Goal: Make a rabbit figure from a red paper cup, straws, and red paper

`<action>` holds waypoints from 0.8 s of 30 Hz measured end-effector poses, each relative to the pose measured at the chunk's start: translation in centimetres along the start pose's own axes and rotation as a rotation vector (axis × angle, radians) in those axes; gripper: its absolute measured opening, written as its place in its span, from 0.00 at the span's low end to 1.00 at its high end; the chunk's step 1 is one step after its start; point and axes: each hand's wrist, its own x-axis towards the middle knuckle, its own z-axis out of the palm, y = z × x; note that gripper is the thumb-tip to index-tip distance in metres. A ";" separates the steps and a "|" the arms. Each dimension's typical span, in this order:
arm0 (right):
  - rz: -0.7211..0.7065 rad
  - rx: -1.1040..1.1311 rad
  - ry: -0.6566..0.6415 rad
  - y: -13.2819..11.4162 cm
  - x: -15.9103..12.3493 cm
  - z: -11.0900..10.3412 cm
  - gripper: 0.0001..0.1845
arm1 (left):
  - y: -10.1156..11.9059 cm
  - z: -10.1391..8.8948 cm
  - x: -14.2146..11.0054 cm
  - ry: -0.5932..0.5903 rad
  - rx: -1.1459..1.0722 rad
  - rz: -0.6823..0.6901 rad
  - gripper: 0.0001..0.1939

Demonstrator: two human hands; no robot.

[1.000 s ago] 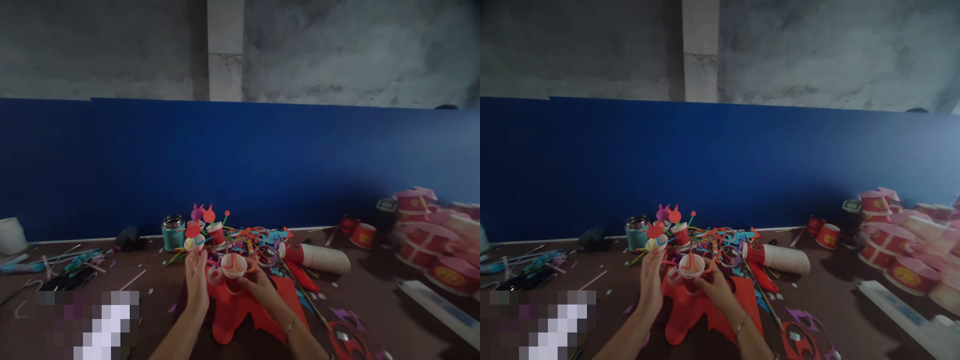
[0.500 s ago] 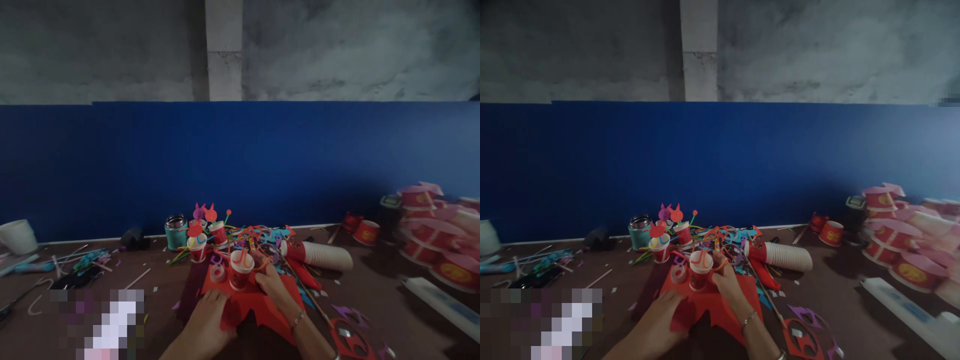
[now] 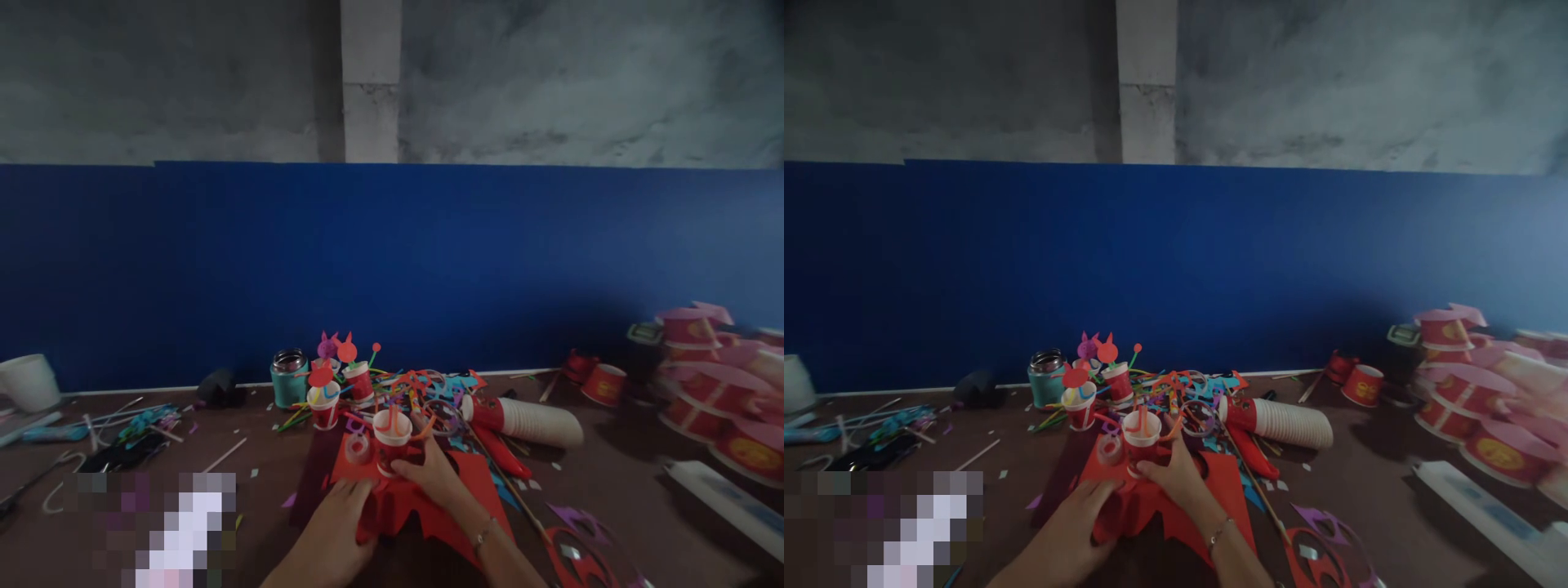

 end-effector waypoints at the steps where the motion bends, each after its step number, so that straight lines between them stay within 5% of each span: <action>1: -0.018 -0.039 0.010 -0.3 -0.1 0.2 0.40 | -0.1 0.0 0.0 0.019 -0.016 0.010 0.26; 10: -0.044 -0.064 0.155 -0.7 0.6 -0.4 0.31 | -1.8 0.8 1.2 0.316 -0.118 0.028 0.12; 19: 0.015 -0.182 0.114 -0.3 0.3 -0.7 0.26 | -4.0 1.4 2.1 0.593 -0.189 0.086 0.12; 24: 0.041 -0.243 0.210 -0.6 0.6 -1.1 0.26 | -4.7 1.1 2.4 0.735 -0.266 0.021 0.09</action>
